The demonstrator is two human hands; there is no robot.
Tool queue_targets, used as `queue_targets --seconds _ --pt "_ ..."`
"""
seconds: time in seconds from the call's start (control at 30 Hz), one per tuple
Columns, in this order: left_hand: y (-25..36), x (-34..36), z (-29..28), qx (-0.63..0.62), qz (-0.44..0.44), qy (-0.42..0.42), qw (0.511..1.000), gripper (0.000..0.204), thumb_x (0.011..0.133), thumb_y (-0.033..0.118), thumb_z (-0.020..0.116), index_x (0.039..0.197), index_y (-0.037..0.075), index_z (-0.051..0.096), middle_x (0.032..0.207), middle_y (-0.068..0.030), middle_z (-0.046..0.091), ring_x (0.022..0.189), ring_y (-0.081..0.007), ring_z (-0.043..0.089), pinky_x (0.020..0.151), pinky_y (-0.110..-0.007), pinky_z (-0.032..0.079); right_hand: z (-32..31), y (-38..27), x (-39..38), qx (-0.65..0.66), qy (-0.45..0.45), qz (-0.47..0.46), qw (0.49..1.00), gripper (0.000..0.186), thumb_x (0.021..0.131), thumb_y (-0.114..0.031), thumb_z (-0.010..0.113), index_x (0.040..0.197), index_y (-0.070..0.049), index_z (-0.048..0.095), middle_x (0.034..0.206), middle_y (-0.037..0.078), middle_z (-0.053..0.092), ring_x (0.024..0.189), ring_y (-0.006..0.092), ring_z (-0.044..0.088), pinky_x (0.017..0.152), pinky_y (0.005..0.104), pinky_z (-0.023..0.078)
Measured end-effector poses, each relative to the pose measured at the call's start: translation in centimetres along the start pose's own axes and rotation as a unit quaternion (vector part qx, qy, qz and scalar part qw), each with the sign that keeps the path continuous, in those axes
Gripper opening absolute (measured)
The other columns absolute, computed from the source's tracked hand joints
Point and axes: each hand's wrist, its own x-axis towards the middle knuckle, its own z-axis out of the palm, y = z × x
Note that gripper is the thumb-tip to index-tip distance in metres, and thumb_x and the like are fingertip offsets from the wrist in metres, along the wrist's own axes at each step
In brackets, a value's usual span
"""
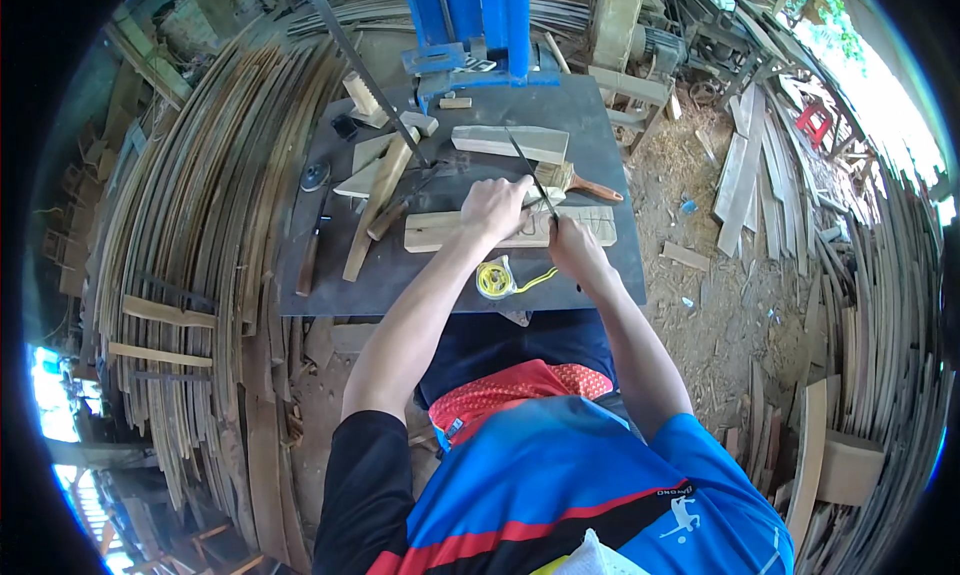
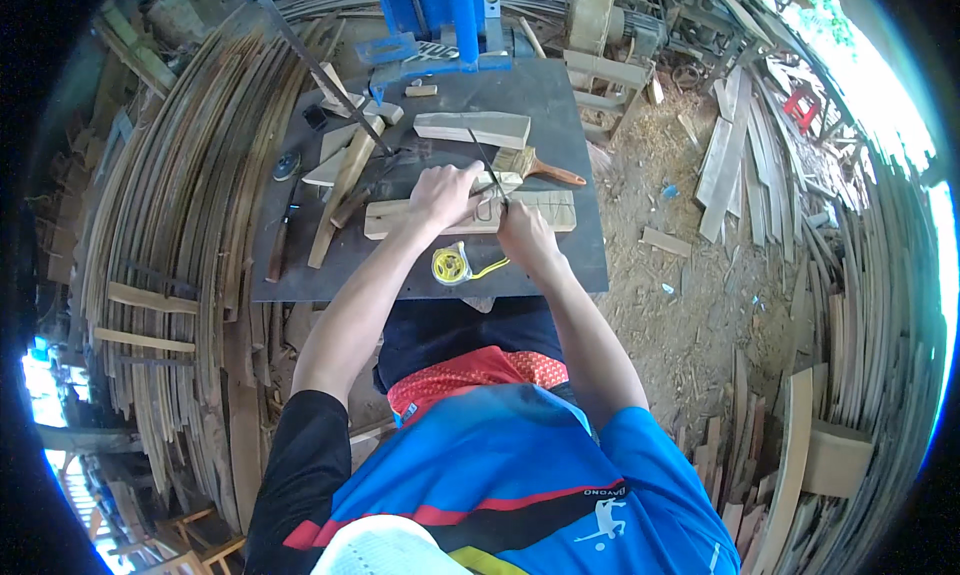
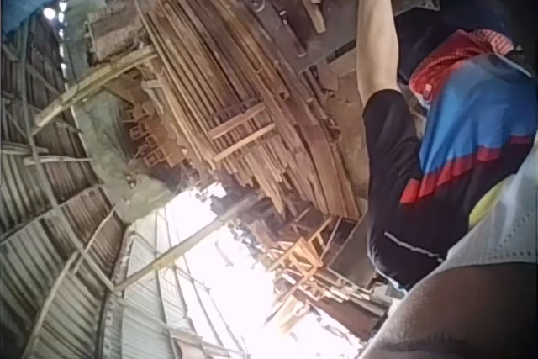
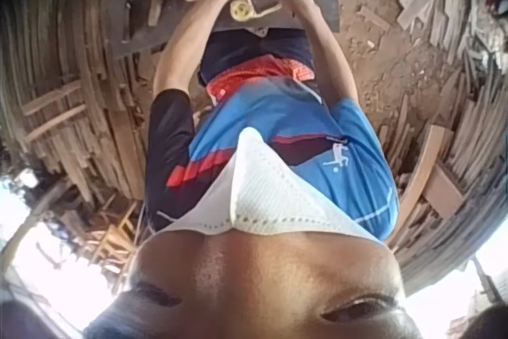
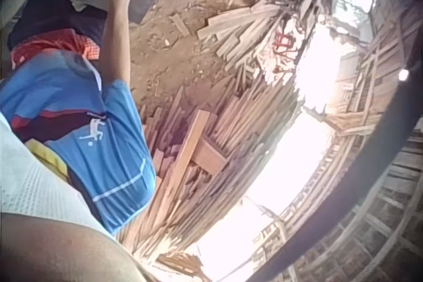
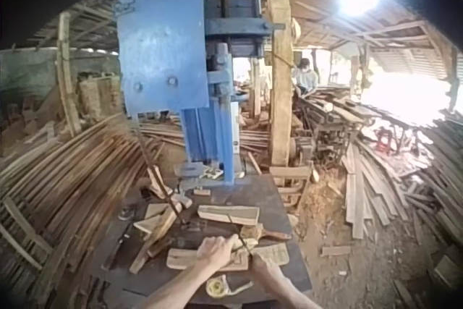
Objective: The person uses a hand saw to cut a small piece of wood on a workbench. They then use a chisel and a wooden mallet to carve and shape the wood piece, repeatedly striking the chisel to remove material.
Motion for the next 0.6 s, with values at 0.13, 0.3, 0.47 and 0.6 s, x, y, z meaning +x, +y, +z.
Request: queue_targets --seconds 0.13,0.3,0.47,0.6 --pt "-0.2 0.3 0.2 0.004 -0.033 0.001 0.999 0.042 0.085 0.045 0.067 0.112 0.014 0.060 0.080 -0.0182 0.071 0.076 -0.0364 0.070 0.067 -0.047 0.056 -0.4 0.0 -0.8 -0.010 -0.005 0.021 1.000 0.034 0.099 -0.027 0.046 0.094 0.004 0.059 0.083 0.033 0.064 0.083 0.0503 0.063 0.075 0.0576 0.050" --pt "-0.4 0.4 -0.4 0.000 -0.062 -0.024 0.998 0.046 0.084 0.046 0.069 0.115 0.014 0.060 0.083 -0.0190 0.071 0.077 -0.0351 0.071 0.068 -0.045 0.057 -1.6 2.3 -10.1 -0.006 -0.002 0.056 0.998 0.030 0.099 -0.026 0.049 0.093 0.002 0.055 0.079 0.032 0.063 0.075 0.0514 0.061 0.070 0.0583 0.049" --pt "0.1 -0.4 -0.3 -0.002 -0.060 -0.027 0.998 0.048 0.084 0.046 0.069 0.119 0.015 0.060 0.083 -0.0185 0.071 0.078 -0.0353 0.071 0.070 -0.046 0.057 -3.2 5.6 -15.8 0.047 -0.023 0.041 0.998 0.030 0.100 -0.028 0.049 0.093 0.002 0.052 0.079 0.033 0.061 0.075 0.0529 0.058 0.066 0.0595 0.045" --pt "-0.4 -0.9 -1.2 -0.022 -0.065 0.002 0.998 0.046 0.083 0.043 0.069 0.115 0.011 0.060 0.082 -0.0175 0.071 0.080 -0.0348 0.070 0.071 -0.045 0.056 -4.9 7.4 -15.3 0.004 0.003 0.080 0.997 0.029 0.096 -0.029 0.053 0.098 0.000 0.049 0.080 0.031 0.062 0.079 0.0509 0.060 0.068 0.0596 0.044"
